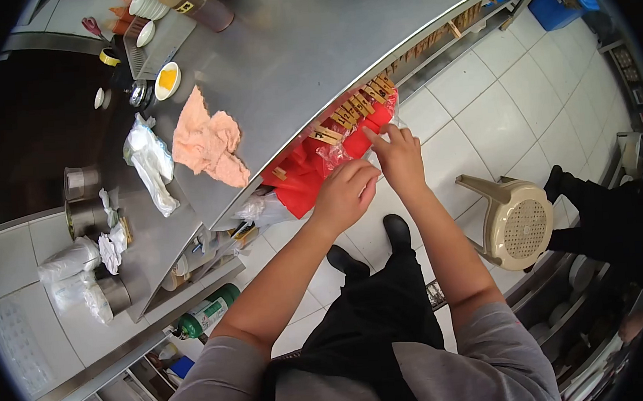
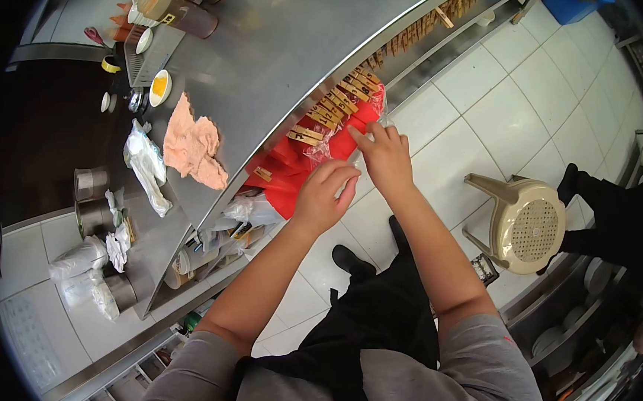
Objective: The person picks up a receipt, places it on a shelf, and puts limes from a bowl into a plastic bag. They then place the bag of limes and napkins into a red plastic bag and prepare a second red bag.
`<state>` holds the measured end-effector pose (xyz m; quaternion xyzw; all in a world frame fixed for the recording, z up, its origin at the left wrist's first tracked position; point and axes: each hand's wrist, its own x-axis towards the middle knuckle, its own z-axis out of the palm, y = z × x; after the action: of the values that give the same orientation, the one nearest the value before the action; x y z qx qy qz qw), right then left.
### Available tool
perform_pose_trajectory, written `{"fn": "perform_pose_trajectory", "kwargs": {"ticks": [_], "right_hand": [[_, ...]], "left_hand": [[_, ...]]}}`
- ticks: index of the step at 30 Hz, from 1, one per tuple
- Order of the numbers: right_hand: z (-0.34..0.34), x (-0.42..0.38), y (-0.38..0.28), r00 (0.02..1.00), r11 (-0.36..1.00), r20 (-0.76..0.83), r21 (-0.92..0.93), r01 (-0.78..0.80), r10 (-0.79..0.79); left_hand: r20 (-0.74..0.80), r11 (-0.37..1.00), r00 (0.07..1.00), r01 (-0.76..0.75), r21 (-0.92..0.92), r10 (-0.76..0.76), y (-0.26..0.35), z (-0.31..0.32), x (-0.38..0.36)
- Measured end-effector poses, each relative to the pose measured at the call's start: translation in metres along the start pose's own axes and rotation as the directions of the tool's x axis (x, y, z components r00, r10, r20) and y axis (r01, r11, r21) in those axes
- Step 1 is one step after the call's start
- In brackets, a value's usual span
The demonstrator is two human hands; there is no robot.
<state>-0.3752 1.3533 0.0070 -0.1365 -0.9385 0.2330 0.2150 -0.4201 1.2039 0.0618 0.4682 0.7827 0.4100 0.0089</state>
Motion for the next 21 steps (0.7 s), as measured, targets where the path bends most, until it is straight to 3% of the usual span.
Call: {"fn": "perform_pose_trajectory", "kwargs": {"ticks": [2,4,6,9,10,12,13,16,21], "right_hand": [[0.003,0.007,0.010,0.998,0.998,0.051,-0.062,0.026,-0.023],[-0.002,0.014,0.018,0.984,0.994,0.154,-0.052,0.101,-0.092],[-0.001,0.016,0.022,0.984,0.994,0.153,-0.042,0.099,-0.091],[-0.001,0.015,0.026,0.987,0.996,0.133,-0.008,0.090,-0.089],[-0.001,0.015,0.026,0.990,0.996,0.114,0.019,0.088,-0.089],[-0.002,0.013,0.024,0.989,0.992,0.077,0.047,0.120,-0.124],[-0.002,0.013,0.023,0.986,0.985,0.041,0.072,0.158,-0.162],[-0.001,0.010,0.021,0.981,0.969,-0.020,0.154,0.194,-0.193],[-0.009,0.007,0.018,0.981,0.933,-0.098,0.307,0.190,-0.167]], "left_hand": [[0.137,0.985,0.983,0.100,0.144,-0.120,-0.005,0.008,0.005],[0.143,0.968,0.979,0.110,0.224,-0.144,-0.007,0.008,0.005],[0.149,0.946,0.973,0.123,0.299,-0.174,-0.008,0.007,0.005],[-0.082,0.953,0.957,0.287,0.096,-0.279,-0.014,0.004,0.005],[-0.079,0.953,0.957,0.286,0.097,-0.279,-0.016,0.004,0.004],[-0.164,0.857,0.918,0.397,0.329,-0.362,-0.017,0.001,0.003],[-0.073,0.839,0.918,0.386,0.383,-0.389,-0.020,0.001,0.001],[0.004,0.819,0.927,0.330,0.469,-0.375,-0.012,0.013,0.007],[-0.131,0.800,0.869,0.492,0.344,-0.478,-0.016,0.028,0.019]]}}
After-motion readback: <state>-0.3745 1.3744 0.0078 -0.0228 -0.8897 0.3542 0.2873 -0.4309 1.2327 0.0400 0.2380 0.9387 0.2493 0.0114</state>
